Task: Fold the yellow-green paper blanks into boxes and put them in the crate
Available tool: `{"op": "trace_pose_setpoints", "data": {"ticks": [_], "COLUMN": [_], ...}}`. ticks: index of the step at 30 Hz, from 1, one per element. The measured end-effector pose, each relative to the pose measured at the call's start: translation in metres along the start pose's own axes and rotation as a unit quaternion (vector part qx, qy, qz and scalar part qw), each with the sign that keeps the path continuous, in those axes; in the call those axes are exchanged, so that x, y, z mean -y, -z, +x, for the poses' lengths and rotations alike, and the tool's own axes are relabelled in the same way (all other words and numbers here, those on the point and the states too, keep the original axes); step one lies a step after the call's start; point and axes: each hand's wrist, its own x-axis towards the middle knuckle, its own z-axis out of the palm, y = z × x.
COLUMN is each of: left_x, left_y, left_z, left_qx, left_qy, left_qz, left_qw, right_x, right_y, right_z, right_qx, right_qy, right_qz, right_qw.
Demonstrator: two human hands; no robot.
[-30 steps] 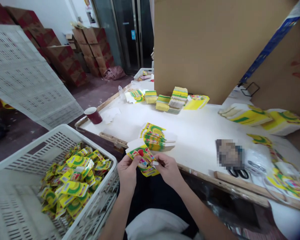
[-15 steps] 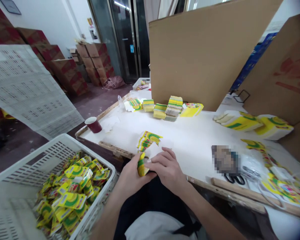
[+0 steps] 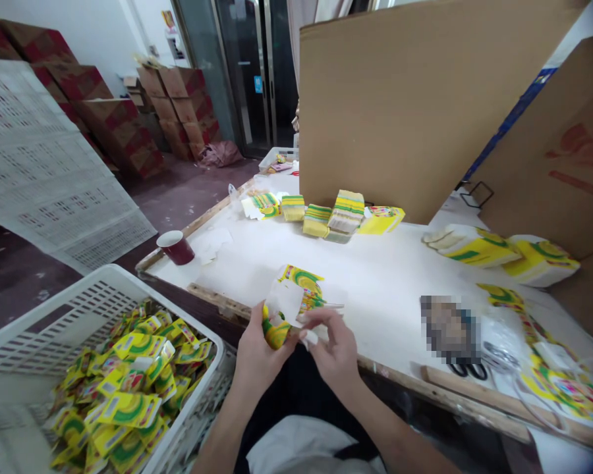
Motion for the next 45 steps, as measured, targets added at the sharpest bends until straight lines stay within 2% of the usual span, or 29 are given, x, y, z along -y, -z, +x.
{"op": "trace_pose_setpoints", "data": {"ticks": [2,3,5,7,8,10,13,16,20,24,26,27,29,32,34,36,38,39,43,45], "left_x": [0.005,0.007,0.01,0.013,0.014,0.017,0.02,0.024,0.026,0.024,0.024,0.024,0.025,0.03,0.031,0.029,0.025,0.023,0.019,0.018], "left_y": [-0.002,-0.003,-0.004,-0.005,-0.005,-0.004,-0.003,-0.007,-0.015,-0.017,-0.017,-0.019,-0.023,-0.031,-0.033,-0.03,-0.022,-0.017,0.0,0.005], "left_z": [0.001,0.001,0.001,0.0,0.0,0.001,0.003,0.004,0.004,0.007,0.01,0.012,0.016,0.021,0.022,0.022,0.021,0.021,0.02,0.021], "left_qx": [0.007,0.008,0.001,-0.015,-0.023,-0.026,-0.038,-0.048,-0.008,0.01,0.044,0.066,0.098,0.069,0.029,-0.005,-0.011,-0.007,0.01,0.023], "left_qy": [-0.03,-0.05,-0.091,-0.119,-0.126,-0.127,-0.107,-0.107,-0.145,-0.128,-0.125,-0.124,-0.139,-0.194,-0.185,-0.128,-0.086,-0.078,-0.08,-0.084], "left_qz": [0.016,0.018,0.016,0.015,0.015,0.012,0.01,0.039,0.07,0.089,0.08,0.066,0.04,0.041,0.054,0.073,0.103,0.117,0.155,0.164], "left_qw": [0.999,0.999,0.996,0.993,0.992,0.992,0.993,0.992,0.987,0.988,0.988,0.988,0.985,0.978,0.981,0.989,0.991,0.99,0.985,0.983], "right_x": [-0.003,-0.006,-0.012,-0.018,-0.02,-0.022,-0.024,-0.025,-0.028,-0.034,-0.035,-0.034,-0.03,-0.025,-0.027,-0.031,-0.035,-0.036,-0.035,-0.031], "right_y": [0.001,0.001,-0.003,-0.009,-0.012,-0.016,-0.016,-0.019,-0.029,-0.032,-0.027,-0.024,-0.017,-0.009,-0.007,-0.005,-0.004,-0.003,0.002,0.006], "right_z": [0.016,0.023,0.032,0.032,0.03,0.024,0.018,0.017,0.02,0.023,0.022,0.021,0.019,0.014,0.014,0.015,0.017,0.017,0.017,0.02], "right_qx": [0.001,0.028,0.093,0.131,0.138,0.129,0.108,0.094,0.052,0.099,0.121,0.143,0.208,0.279,0.262,0.204,0.164,0.17,0.273,0.282], "right_qy": [-0.128,-0.2,-0.33,-0.405,-0.419,-0.413,-0.366,-0.331,-0.306,-0.321,-0.324,-0.306,-0.222,-0.089,-0.055,-0.054,-0.05,-0.043,-0.012,-0.014], "right_qz": [0.104,0.161,0.261,0.312,0.322,0.347,0.377,0.343,0.251,0.223,0.201,0.176,0.103,-0.016,-0.059,-0.071,-0.074,-0.08,-0.119,-0.128], "right_qw": [0.986,0.966,0.902,0.849,0.838,0.832,0.844,0.874,0.917,0.915,0.917,0.925,0.947,0.956,0.962,0.975,0.982,0.981,0.954,0.951]}}
